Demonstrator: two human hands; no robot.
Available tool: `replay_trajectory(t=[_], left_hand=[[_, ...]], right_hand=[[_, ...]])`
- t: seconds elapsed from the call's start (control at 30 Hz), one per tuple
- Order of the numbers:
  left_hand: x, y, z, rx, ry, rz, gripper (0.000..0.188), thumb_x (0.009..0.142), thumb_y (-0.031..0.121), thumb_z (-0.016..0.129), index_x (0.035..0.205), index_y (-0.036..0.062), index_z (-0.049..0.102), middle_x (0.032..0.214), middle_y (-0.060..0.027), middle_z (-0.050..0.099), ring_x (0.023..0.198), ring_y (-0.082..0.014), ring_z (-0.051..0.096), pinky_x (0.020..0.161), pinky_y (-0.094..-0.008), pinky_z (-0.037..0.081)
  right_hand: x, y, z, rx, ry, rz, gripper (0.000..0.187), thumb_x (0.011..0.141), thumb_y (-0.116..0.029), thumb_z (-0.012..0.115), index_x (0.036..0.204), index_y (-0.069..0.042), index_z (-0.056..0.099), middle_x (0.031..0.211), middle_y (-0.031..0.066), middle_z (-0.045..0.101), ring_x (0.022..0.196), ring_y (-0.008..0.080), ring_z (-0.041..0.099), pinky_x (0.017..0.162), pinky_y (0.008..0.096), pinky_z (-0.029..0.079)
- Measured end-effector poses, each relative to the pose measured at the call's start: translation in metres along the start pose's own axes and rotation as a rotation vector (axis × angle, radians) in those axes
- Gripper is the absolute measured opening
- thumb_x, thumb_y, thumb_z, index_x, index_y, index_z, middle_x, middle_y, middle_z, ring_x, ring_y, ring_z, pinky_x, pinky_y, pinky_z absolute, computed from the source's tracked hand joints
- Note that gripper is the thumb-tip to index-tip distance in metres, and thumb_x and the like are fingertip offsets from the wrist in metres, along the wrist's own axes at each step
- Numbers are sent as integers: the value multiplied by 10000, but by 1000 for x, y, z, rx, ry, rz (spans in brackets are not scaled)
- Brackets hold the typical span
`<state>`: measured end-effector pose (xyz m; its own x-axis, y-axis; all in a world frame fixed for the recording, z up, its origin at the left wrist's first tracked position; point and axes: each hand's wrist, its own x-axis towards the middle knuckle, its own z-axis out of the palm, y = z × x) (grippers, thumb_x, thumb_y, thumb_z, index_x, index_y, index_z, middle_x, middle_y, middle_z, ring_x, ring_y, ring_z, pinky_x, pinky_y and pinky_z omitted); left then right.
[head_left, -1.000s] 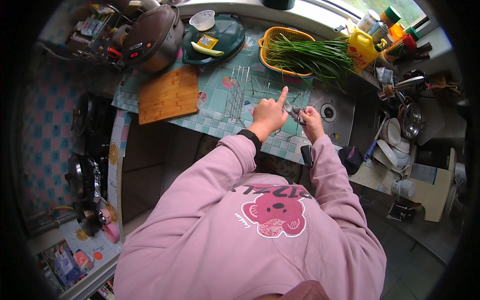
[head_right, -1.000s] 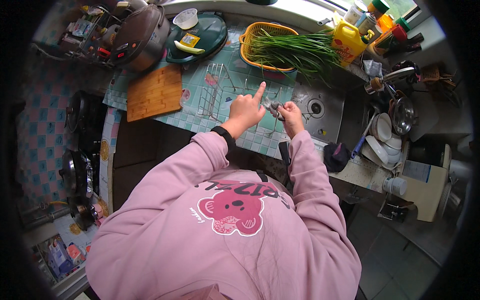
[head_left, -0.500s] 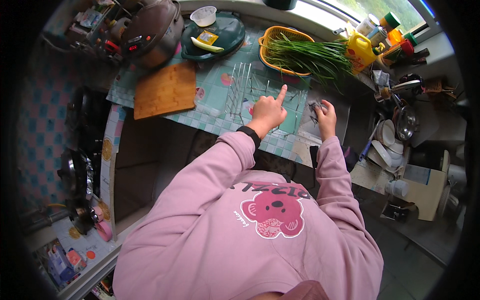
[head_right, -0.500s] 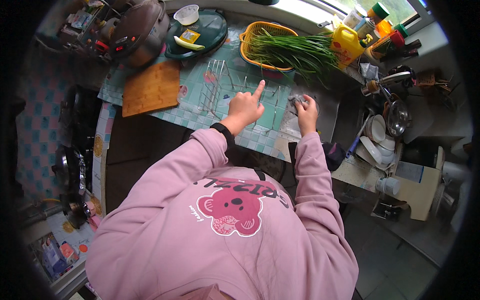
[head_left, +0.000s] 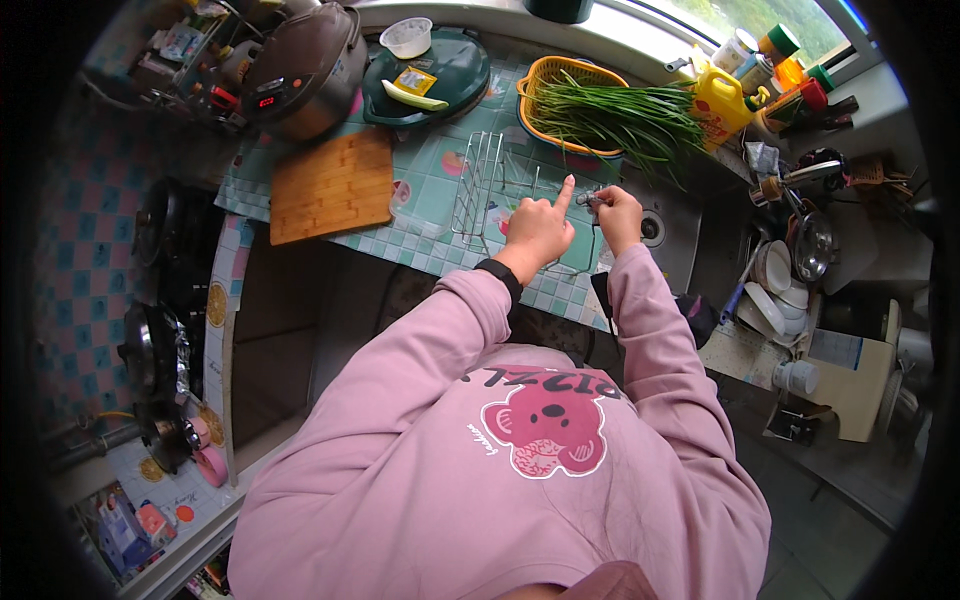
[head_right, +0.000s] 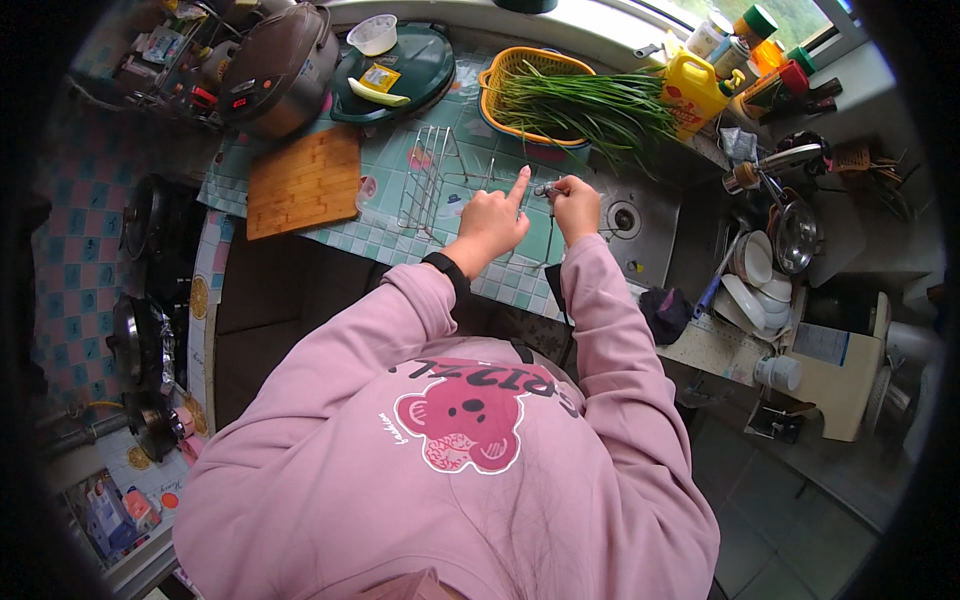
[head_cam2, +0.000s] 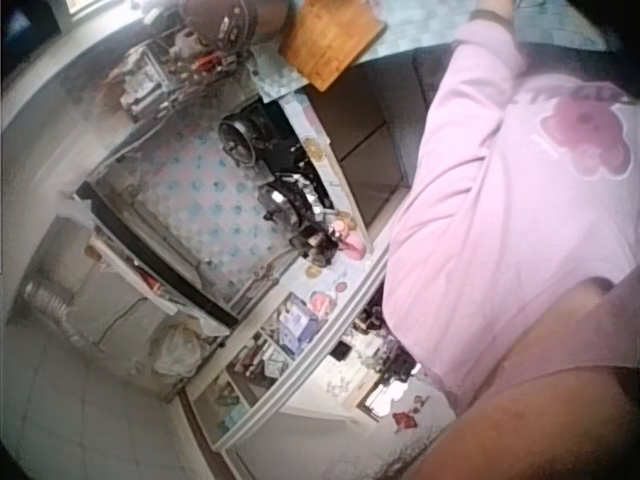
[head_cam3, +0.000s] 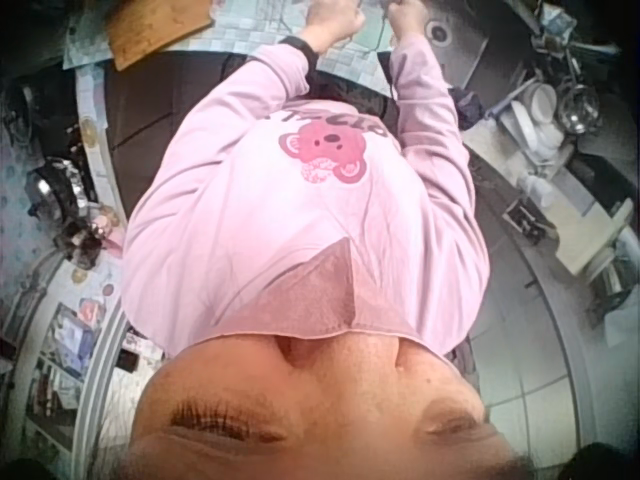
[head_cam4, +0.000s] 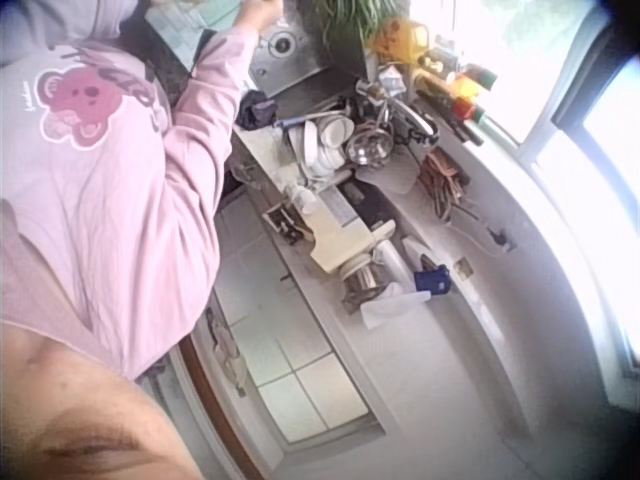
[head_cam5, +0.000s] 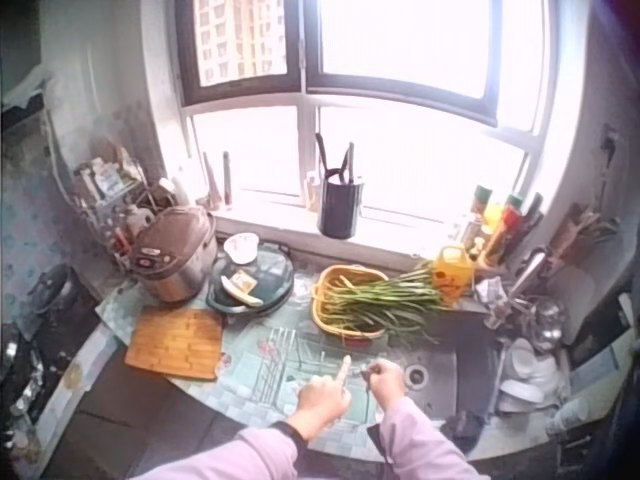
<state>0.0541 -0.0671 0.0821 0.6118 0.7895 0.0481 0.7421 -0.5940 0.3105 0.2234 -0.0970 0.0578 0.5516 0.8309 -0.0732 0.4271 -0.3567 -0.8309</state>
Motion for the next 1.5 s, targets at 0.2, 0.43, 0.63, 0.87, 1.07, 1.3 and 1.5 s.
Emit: replay_trajectory(t=[0.2,0.43,0.63,0.87,1.07,1.3,1.5], left_hand=[[0,2,1,-33,26,-6,741,821,294,599,1506,177,343,804,-138,669,741,-347,628,679,-449,545],[3,2,6,-28,36,26,738,806,275,590,1488,104,365,751,-137,677,690,-337,637,693,-421,532],[3,3,8,-13,53,26,735,805,274,588,1485,100,369,749,-148,677,689,-339,645,686,-429,534],[7,7,5,-23,24,-69,727,816,279,580,1496,146,358,767,-158,680,717,-344,669,666,-457,553],[7,10,1,-35,-19,-88,727,823,277,572,1504,165,343,772,-154,681,713,-341,669,647,-463,556],[-3,4,-3,-42,3,12,731,813,268,581,1499,160,354,741,-143,675,699,-327,665,636,-452,552],[-7,4,0,-17,39,62,713,802,252,584,1476,119,392,730,-136,680,685,-326,664,659,-430,546]], right_hand=[[20,-8,8,-331,49,-40,127,744,-94,689,864,-74,724,870,146,710,839,326,688,749,397,540],[44,-14,11,-465,19,-80,126,727,-104,682,844,-93,730,908,146,705,877,333,679,800,396,539],[58,-12,15,-411,-8,20,119,727,-109,690,839,-94,726,914,145,706,877,331,680,805,388,539],[20,1,4,-204,-4,-192,81,787,-58,695,866,-44,685,813,185,693,772,322,690,672,386,528],[-15,7,-6,-167,-79,-204,103,809,-9,640,904,-29,677,812,200,692,753,315,696,667,371,529],[-25,12,-10,-109,-62,-175,93,814,-49,680,902,-18,670,803,182,693,735,294,688,651,365,521],[-4,18,0,-100,90,-198,96,808,-50,709,897,-20,689,732,122,691,639,168,650,594,306,494]])
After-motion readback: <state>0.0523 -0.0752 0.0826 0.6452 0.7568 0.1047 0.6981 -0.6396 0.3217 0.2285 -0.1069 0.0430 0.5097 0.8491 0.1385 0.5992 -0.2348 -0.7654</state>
